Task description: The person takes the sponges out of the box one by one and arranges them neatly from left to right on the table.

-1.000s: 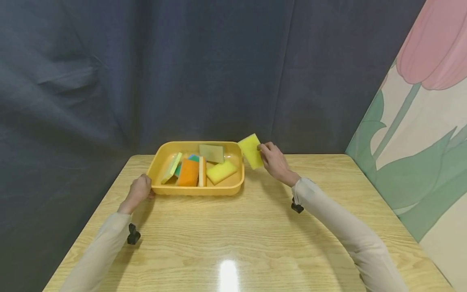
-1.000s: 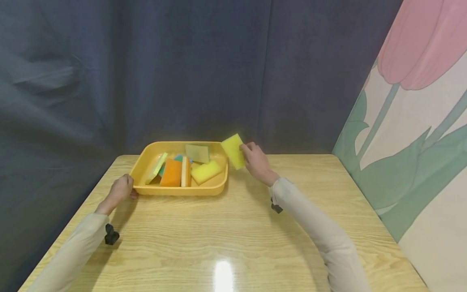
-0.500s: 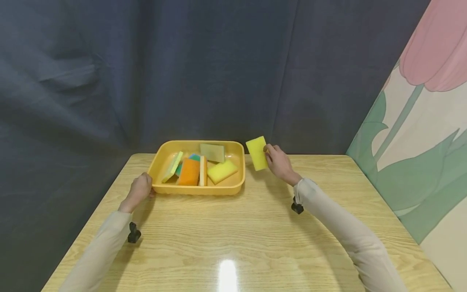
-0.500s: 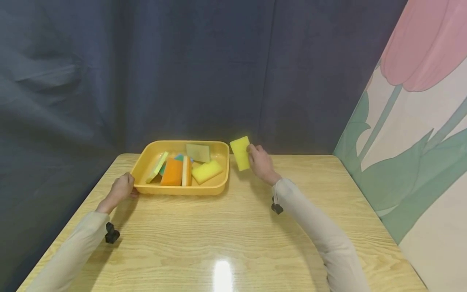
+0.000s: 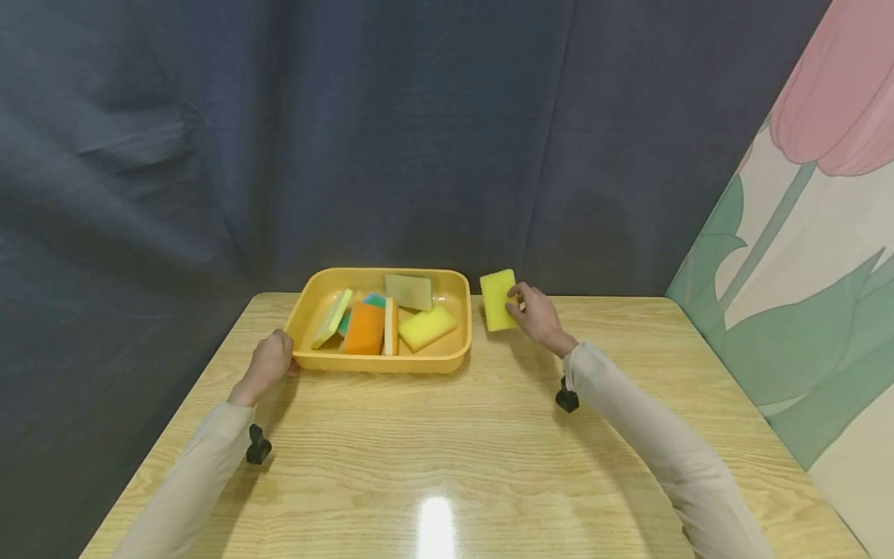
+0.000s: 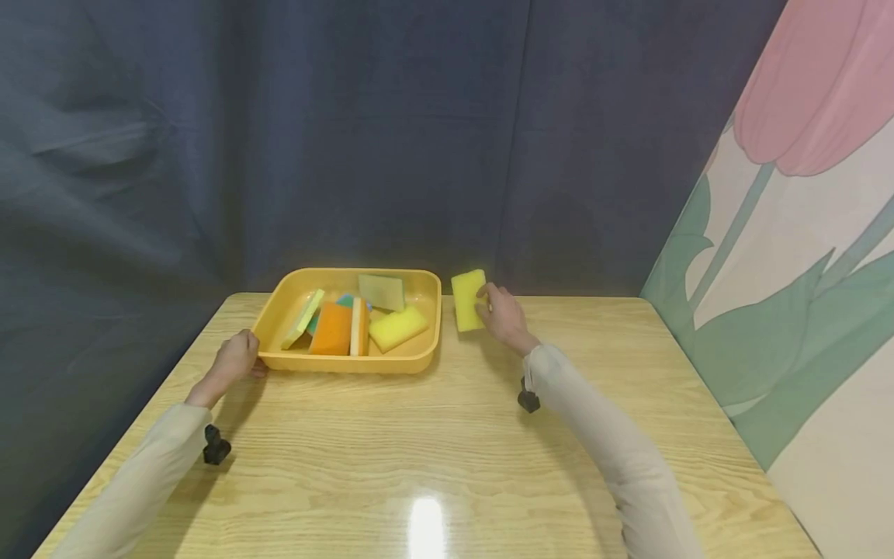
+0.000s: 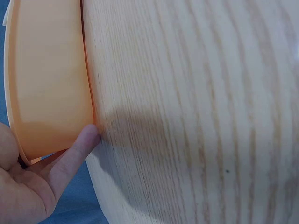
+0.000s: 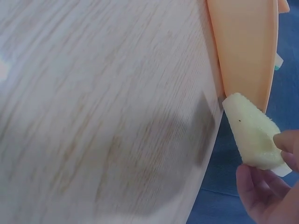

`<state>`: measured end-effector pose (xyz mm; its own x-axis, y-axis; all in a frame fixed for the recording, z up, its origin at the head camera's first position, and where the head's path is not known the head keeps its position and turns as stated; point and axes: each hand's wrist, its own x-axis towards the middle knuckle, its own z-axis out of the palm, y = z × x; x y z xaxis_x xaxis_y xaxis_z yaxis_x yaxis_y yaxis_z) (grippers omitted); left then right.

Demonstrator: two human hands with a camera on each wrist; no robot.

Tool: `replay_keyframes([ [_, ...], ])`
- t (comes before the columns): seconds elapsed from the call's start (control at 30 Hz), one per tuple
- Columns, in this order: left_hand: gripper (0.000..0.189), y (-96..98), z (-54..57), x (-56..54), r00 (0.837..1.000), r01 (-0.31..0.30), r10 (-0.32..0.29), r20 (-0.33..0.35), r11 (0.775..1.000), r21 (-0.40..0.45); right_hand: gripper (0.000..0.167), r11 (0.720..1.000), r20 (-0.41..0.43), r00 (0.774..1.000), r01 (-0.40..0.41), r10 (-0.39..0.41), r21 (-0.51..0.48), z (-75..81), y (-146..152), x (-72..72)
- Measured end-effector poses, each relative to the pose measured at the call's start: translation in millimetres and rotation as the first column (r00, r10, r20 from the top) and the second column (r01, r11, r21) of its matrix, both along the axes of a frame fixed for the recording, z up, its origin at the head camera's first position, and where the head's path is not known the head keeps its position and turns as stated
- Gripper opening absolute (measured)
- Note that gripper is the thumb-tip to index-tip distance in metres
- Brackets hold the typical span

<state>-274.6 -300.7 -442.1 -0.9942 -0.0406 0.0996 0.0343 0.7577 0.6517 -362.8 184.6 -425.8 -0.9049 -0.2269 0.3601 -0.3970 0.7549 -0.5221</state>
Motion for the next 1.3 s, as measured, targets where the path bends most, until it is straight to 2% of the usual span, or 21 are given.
replay_keyframes([
  [0.27,0.036,-1.0,-2.2,0.3,1.0,-0.001,0.001,0.011,1.0,0.017,0.037,0.999,0.081,0.997,-0.012,0.015,-0.031,-5.2,2,-3.4],
  [0.43,0.037,-0.6,-1.9,1.3,1.0,-0.002,0.001,0.022,1.0,0.026,0.046,0.998,0.162,0.987,-0.011,0.022,-0.063,-7.7,2,-4.3],
  [0.57,0.035,0.0,-1.7,1.1,1.0,0.0,0.0,0.004,1.0,0.018,0.05,0.997,0.202,0.979,-0.012,0.028,-0.081,-9.4,0,-4.6],
  [0.7,0.034,-0.2,-1.2,0.5,1.0,-0.005,0.005,-0.005,1.0,0.008,0.055,0.996,0.228,0.973,-0.005,0.026,-0.091,-11.0,-2,-5.4],
  [1.1,0.038,-1.2,-0.7,-0.5,1.0,-0.008,0.007,0.026,0.999,0.044,0.069,0.999,0.261,0.965,-0.016,0.027,-0.043,-12.6,-14,-9.2],
  [1.3,0.037,-2.1,-0.9,0.9,1.0,0.014,-0.013,-0.022,0.998,0.061,0.07,0.999,0.273,0.961,-0.035,0.04,-0.024,-10.2,-16,-8.2],
])
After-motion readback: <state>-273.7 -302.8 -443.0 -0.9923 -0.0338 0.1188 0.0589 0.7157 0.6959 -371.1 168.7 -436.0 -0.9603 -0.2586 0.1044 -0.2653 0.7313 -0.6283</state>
